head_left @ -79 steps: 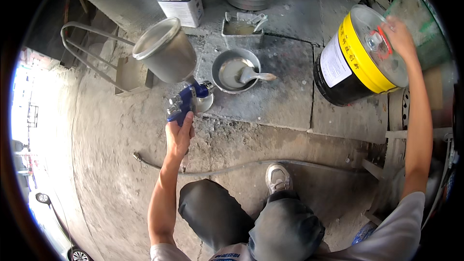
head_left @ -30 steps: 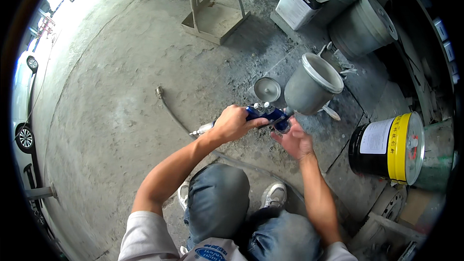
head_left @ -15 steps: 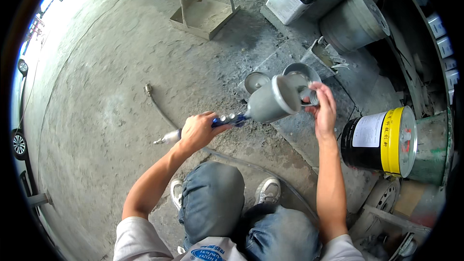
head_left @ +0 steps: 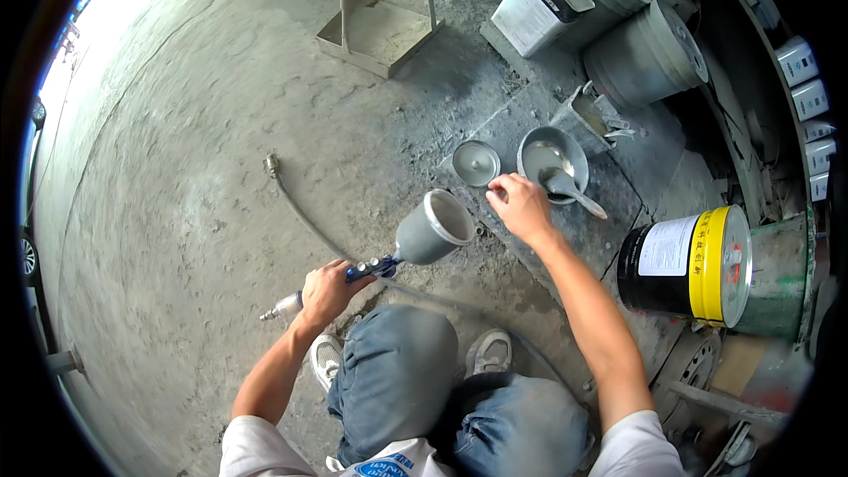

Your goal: The person squats on the floor and uses a blue spray gun to mix a grey liquid in a metal bowl. They then pour the mixture into a yellow bucket and use a metal ruler to stir the contents of the bowl further. Finally, they stand up and open a white container on a nearby workbench.

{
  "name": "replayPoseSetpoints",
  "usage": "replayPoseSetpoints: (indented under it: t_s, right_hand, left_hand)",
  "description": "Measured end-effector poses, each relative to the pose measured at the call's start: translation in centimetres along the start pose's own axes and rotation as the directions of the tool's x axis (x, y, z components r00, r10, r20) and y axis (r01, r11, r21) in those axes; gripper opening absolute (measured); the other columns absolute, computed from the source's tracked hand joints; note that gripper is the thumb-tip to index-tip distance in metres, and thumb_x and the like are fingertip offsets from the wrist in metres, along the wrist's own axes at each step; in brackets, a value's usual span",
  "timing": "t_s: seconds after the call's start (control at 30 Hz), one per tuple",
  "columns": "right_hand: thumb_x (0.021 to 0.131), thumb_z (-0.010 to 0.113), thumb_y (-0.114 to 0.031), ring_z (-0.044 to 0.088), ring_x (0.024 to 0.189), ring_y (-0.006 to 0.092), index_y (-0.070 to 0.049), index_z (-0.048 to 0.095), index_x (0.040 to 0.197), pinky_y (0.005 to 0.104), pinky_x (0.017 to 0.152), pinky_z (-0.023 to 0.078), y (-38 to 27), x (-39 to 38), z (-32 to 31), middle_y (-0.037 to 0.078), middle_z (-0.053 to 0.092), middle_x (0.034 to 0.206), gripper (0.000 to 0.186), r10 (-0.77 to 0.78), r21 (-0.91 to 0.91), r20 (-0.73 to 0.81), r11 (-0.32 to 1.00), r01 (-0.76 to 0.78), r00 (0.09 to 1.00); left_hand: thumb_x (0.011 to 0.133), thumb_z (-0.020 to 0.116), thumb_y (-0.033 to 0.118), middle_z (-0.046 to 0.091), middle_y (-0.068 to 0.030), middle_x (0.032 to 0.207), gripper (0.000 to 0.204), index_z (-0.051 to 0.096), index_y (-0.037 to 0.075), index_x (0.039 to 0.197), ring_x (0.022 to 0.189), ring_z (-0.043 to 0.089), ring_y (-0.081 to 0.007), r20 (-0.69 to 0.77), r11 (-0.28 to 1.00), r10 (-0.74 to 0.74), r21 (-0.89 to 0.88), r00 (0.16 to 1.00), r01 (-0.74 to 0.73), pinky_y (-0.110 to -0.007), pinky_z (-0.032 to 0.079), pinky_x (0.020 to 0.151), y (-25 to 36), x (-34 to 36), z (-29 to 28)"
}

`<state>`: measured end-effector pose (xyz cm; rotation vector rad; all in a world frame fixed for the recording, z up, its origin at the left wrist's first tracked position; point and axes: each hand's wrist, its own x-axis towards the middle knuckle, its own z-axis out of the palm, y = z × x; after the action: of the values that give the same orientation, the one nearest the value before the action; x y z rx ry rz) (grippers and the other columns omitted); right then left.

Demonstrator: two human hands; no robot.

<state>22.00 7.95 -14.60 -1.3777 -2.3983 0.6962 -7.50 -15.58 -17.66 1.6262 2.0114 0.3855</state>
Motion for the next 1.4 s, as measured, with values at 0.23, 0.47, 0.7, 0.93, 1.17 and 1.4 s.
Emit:
replayPoseSetpoints:
  t_s: [0.23, 0.47, 0.7, 0.93, 1.17, 1.4]
  right_hand:
    - [0.081, 0.075, -0.019, 0.069, 0.083, 0.0304, -0.01, 0.057, 0.105, 0.0454, 0.068, 0.057, 3.3, 1.4, 5.9, 0.006, 0.059, 0.104, 0.031, -0.194, -0.377, -0.004, 0.909, 0.178, 0.981]
    - [0.082, 0.07, -0.015, 0.068, 0.078, 0.0246, -0.01, 0.055, 0.089, 0.0397, 0.06, 0.058, 3.2, 2.4, 7.4, 0.005, 0.057, 0.092, 0.017, -0.283, -0.495, -0.095, 0.845, 0.202, 0.954]
    - [0.078, 0.074, -0.012, 0.069, 0.076, 0.023, -0.012, 0.061, 0.093, 0.0356, 0.061, 0.057, -0.2, 1.1, -0.9, 0.003, 0.065, 0.093, 0.019, -0.328, -0.388, -0.434, 0.909, 0.155, 0.839]
    - [0.091, 0.072, -0.016, 0.059, 0.061, 0.0067, -0.003, 0.065, 0.097, 0.0213, 0.051, 0.044, 3.7, -0.2, -10.5, 0.001, 0.066, 0.08, 0.016, 0.44, 0.783, -0.355, 0.623, 0.005, 0.825]
    - [0.09, 0.073, -0.012, 0.055, 0.057, 0.0074, -0.007, 0.062, 0.088, 0.0185, 0.045, 0.041, 12.1, -1.9, -7.3, 0.0, 0.058, 0.072, 0.012, 0.802, 0.969, 0.016, 0.134, -0.206, 0.598]
    - [0.093, 0.07, -0.014, 0.053, 0.059, 0.0076, -0.008, 0.057, 0.084, 0.0197, 0.043, 0.036, 11.4, -3.3, -6.7, -0.002, 0.052, 0.071, 0.017, 0.793, 0.987, 0.123, -0.032, -0.16, 0.596]
  left_hand:
    - [0.084, 0.073, 0.045, 0.063, -0.013, 0.077, 0.044, 0.065, 0.002, 0.076, 0.071, 0.064, -0.0369, -0.117, 0.993, -0.114, -0.046, 0.987, 0.109, -0.045, 0.05, 0.064, -1.7, -2.8, -1.1]
    - [0.084, 0.075, 0.04, 0.062, -0.015, 0.076, 0.04, 0.066, 0.002, 0.079, 0.069, 0.061, -0.0388, -0.176, 0.98, -0.159, -0.144, 0.972, 0.134, -0.045, 0.047, 0.064, -1.3, -2.9, -1.8]
    - [0.082, 0.077, 0.038, 0.061, -0.0153, 0.074, 0.037, 0.065, 0.002, 0.078, 0.067, 0.06, -0.0385, -0.188, 0.975, -0.136, -0.197, 0.973, 0.098, -0.045, 0.047, 0.062, 0.3, -1.2, -0.8]
    - [0.082, 0.079, 0.033, 0.06, -0.0153, 0.072, 0.034, 0.066, 0.001, 0.079, 0.066, 0.06, -0.0354, -0.181, 0.97, -0.066, -0.243, 0.981, 0.02, -0.042, 0.047, 0.062, 2.5, 0.0, -0.7]
    - [0.082, 0.078, 0.04, 0.061, -0.015, 0.074, 0.041, 0.066, 0.001, 0.079, 0.067, 0.061, -0.0374, -0.174, 0.981, 0.018, -0.187, 0.985, -0.051, -0.043, 0.048, 0.061, 3.9, 1.1, 0.1]
    - [0.083, 0.074, 0.047, 0.063, -0.0137, 0.079, 0.046, 0.065, 0.002, 0.079, 0.072, 0.064, -0.037, -0.142, 0.99, 0.033, -0.13, 0.989, -0.052, -0.045, 0.051, 0.064, 4.6, 2.2, 0.3]
